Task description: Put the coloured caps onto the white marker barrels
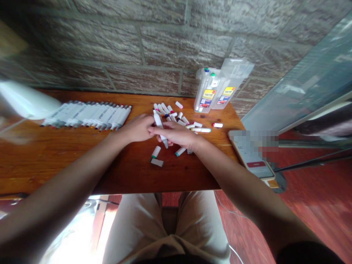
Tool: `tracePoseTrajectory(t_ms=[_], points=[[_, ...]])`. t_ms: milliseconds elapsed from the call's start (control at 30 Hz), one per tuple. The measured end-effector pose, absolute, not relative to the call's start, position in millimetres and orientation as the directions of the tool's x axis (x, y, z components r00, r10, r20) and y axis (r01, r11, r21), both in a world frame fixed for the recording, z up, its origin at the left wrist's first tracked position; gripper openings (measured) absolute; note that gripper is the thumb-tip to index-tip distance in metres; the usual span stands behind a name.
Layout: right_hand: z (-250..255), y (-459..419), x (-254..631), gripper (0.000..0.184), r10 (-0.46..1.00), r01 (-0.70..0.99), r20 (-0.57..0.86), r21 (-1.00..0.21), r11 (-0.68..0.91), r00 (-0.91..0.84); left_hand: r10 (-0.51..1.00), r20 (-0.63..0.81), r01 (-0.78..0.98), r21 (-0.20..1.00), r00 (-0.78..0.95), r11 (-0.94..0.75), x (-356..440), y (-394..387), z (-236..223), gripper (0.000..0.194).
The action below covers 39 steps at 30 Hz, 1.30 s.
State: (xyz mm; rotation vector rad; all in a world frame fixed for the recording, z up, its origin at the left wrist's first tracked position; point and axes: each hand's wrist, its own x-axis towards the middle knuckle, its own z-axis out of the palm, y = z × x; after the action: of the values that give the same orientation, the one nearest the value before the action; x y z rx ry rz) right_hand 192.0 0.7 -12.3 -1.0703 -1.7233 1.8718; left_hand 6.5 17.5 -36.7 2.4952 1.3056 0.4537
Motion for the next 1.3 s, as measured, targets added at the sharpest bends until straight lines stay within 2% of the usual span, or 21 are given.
tracePoseTrajectory(t_ms=[533,933,1300], points=[[-15,3,193,0.031,0.718,0.222,-0.262,-0.963,-0.152,-0.644,0.848,0.099,0.770,0.374,0.521,-0.517,8,16,-34,0.026],[-16,3,194,0.031,0.709,0.203,-0.269,-0.963,-0.178,-0.652,0.841,0.145,0.754,0.384,0.521,-0.533,8,16,-34,0.027],[-17,3,194,0.037,0.702,0.185,-0.253,-0.967,-0.174,-0.665,0.849,0.151,0.756,0.396,0.507,-0.522,8,17,-37,0.028]])
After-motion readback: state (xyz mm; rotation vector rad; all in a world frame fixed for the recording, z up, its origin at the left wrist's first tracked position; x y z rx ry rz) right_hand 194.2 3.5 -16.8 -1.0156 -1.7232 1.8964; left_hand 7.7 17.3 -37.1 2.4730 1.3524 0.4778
